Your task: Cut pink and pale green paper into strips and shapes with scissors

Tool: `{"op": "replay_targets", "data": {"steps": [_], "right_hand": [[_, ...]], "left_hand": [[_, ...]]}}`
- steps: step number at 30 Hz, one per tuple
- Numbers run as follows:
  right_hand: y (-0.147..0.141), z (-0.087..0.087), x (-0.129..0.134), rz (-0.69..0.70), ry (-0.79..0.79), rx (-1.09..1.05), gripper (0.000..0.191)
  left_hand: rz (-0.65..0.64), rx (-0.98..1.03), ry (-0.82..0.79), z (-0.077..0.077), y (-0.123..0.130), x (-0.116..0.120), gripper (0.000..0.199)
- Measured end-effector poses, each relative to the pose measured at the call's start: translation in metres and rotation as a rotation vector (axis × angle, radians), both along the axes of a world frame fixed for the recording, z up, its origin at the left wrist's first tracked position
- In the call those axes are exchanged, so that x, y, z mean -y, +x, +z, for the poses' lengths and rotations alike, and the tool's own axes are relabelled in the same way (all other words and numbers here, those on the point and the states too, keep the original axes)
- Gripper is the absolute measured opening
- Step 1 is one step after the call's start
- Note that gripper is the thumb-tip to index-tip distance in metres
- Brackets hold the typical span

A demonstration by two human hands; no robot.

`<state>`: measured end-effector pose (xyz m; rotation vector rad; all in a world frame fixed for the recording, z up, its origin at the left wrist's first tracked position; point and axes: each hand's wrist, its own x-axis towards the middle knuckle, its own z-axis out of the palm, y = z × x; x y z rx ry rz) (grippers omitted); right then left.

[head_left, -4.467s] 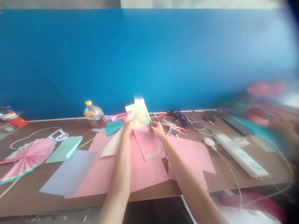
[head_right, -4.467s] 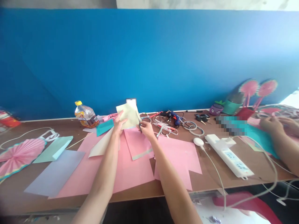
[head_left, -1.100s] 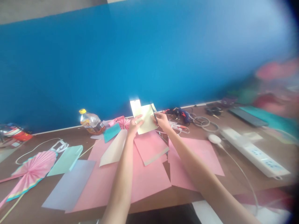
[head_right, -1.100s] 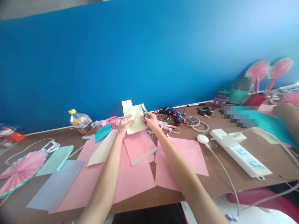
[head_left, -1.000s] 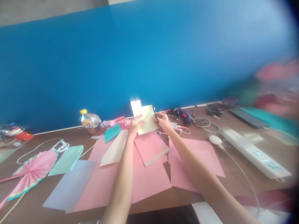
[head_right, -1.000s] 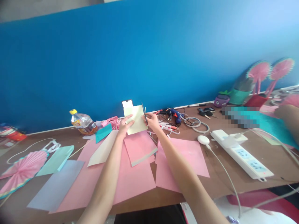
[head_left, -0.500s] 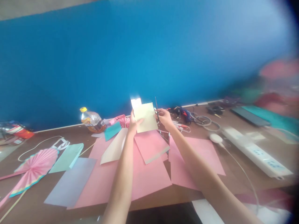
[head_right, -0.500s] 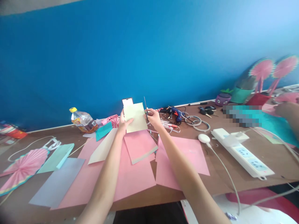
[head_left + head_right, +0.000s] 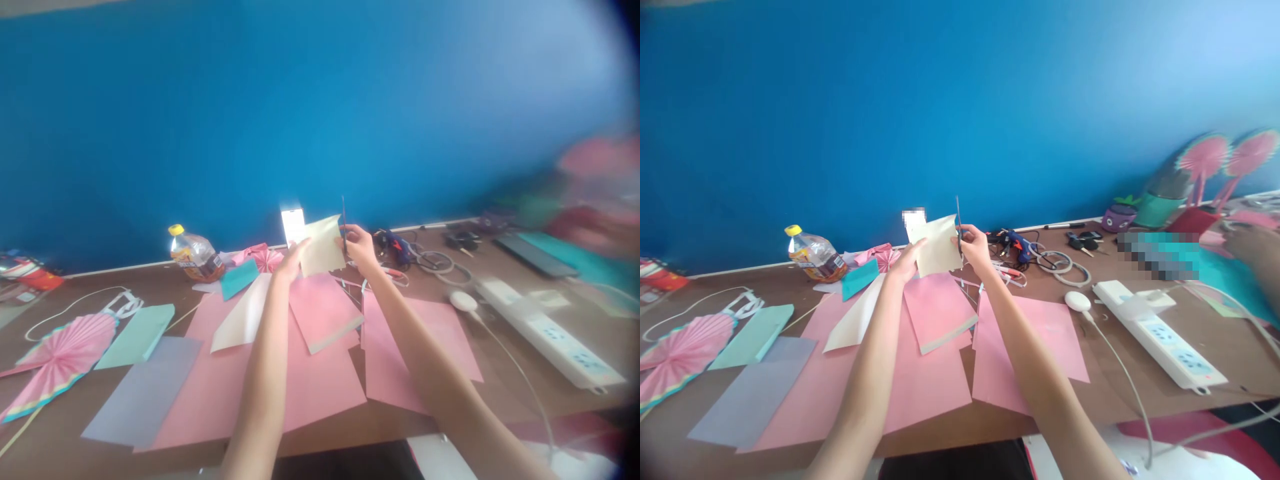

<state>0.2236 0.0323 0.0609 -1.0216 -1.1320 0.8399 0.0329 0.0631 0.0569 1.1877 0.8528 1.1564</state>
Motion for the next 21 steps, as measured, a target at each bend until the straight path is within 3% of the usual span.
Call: {"op": "replay_targets", "data": {"steps": [3,10,15,21], "right_hand": [[0.002,0.005,0.002,0.009,-0.003,0.017,0.044],[-0.002,0.021,0.010,0.044,0.018,0.045,0.040],[-0.010,0.026,0.014,0.024,0.008,0.070,0.039],[-0.010,0.021,0.012,-0.053,0.029,0.085,0.036]], "left_hand": [[-0.081,0.049,-0.088,0.010,0.011,0.002,0.050],[-0.059,0.124,0.025,0.029,0.018,0.016,0.054],[-0.092,0.169,0.013,0.029,0.021,0.022,0.060],[-0.220,0.143,0.001,0.023,0.031,0.029,0.059]]}}
